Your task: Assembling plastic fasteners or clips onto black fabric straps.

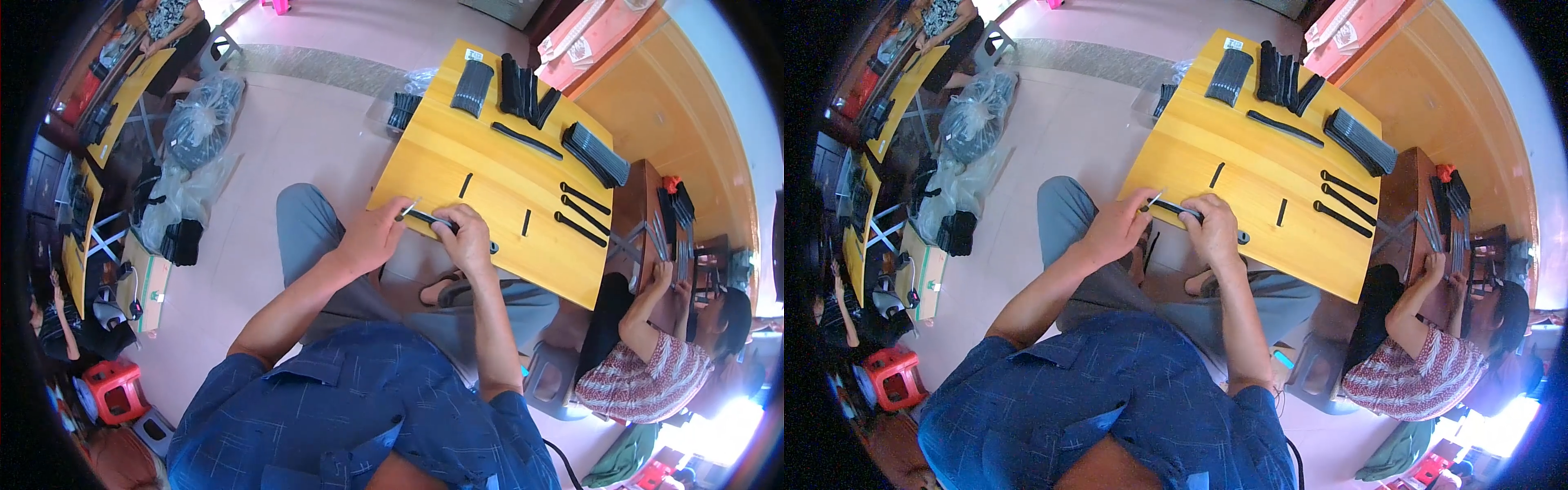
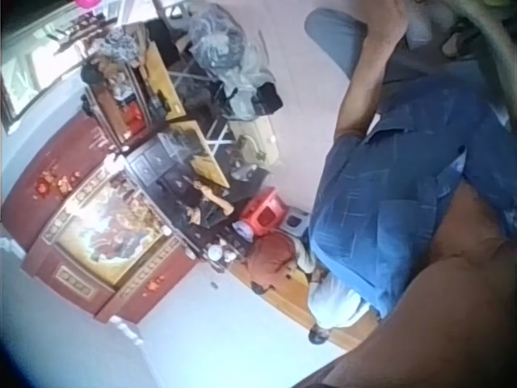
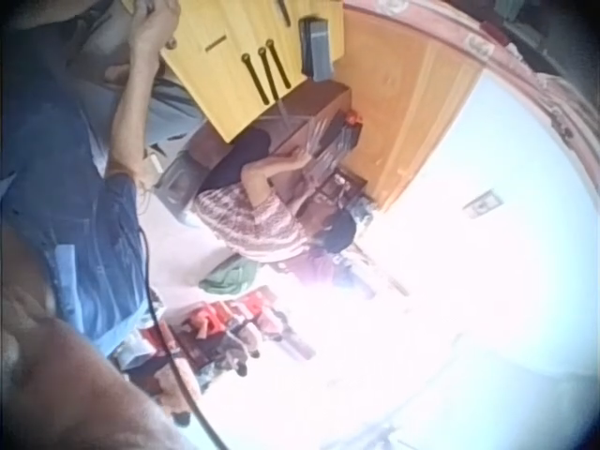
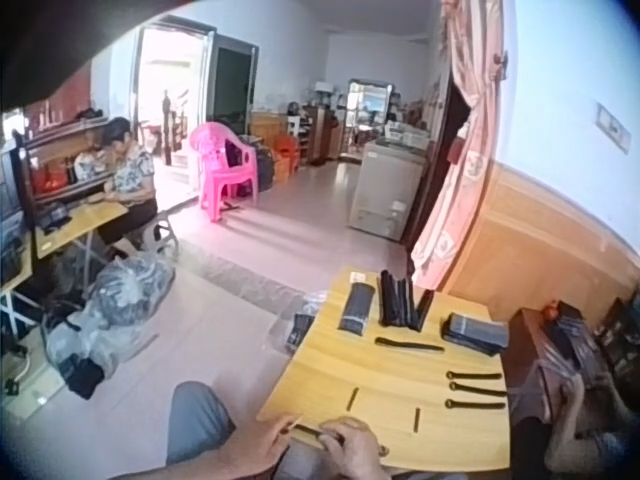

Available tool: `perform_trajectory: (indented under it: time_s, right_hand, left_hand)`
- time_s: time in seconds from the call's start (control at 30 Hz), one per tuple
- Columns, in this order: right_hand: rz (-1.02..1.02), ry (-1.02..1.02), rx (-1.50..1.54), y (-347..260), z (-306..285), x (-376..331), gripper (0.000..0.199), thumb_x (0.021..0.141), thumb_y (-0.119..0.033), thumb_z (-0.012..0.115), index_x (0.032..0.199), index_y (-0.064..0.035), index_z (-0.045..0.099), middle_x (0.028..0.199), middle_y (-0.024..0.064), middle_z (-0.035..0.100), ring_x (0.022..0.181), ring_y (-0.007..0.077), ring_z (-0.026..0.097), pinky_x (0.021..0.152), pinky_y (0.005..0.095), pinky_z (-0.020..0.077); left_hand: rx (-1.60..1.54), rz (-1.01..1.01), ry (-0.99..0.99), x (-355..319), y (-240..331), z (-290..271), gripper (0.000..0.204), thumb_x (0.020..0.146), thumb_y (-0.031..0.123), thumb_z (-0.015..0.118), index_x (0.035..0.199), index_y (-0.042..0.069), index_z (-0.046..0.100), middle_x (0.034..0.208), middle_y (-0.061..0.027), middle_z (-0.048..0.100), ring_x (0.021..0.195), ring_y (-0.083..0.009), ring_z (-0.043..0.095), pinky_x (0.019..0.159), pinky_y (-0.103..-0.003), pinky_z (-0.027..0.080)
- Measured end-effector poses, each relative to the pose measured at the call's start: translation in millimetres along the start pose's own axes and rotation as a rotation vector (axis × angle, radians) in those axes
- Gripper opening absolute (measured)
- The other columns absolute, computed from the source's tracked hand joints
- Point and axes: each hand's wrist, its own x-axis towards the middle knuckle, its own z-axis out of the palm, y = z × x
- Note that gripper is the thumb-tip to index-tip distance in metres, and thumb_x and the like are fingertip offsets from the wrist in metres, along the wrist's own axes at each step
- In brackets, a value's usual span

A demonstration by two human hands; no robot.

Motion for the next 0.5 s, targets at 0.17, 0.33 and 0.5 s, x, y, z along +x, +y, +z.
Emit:
perform_trajectory:
  time_s: [0.17, 0.33, 0.5]
  right_hand:
    - [0.084, -0.064, 0.175, 1, -6, 3, 0.018, 0.082, -0.004, 0.076, 0.099, -0.0031, 0.074, 0.093, 0.0122, 0.070, 0.087, 0.0268, 0.069, 0.078, 0.0366, 0.0553]
    - [0.108, -0.033, 0.211, 9, -4, 3, 0.019, 0.081, -0.002, 0.077, 0.100, -0.0026, 0.073, 0.090, 0.0114, 0.069, 0.081, 0.0220, 0.068, 0.075, 0.0333, 0.0547]
    - [0.121, -0.043, 0.202, 11, -2, 4, 0.020, 0.080, -0.002, 0.079, 0.099, -0.0026, 0.074, 0.087, 0.0109, 0.069, 0.078, 0.0209, 0.068, 0.073, 0.0321, 0.0543]
  left_hand:
    - [0.080, 0.147, -0.041, -1, -6, 4, 0.031, 0.098, 0.013, 0.059, 0.128, 0.007, 0.063, 0.104, -0.0194, 0.071, 0.093, -0.0388, 0.069, 0.081, -0.049, 0.054]
    - [0.213, 0.124, -0.143, 1, -2, 7, 0.028, 0.098, 0.012, 0.059, 0.124, 0.008, 0.064, 0.096, -0.0155, 0.071, 0.084, -0.0370, 0.070, 0.070, -0.048, 0.055]
    - [0.257, 0.153, -0.134, -1, -4, 13, 0.027, 0.096, 0.012, 0.060, 0.123, 0.009, 0.065, 0.096, -0.0138, 0.070, 0.081, -0.0361, 0.070, 0.066, -0.047, 0.056]
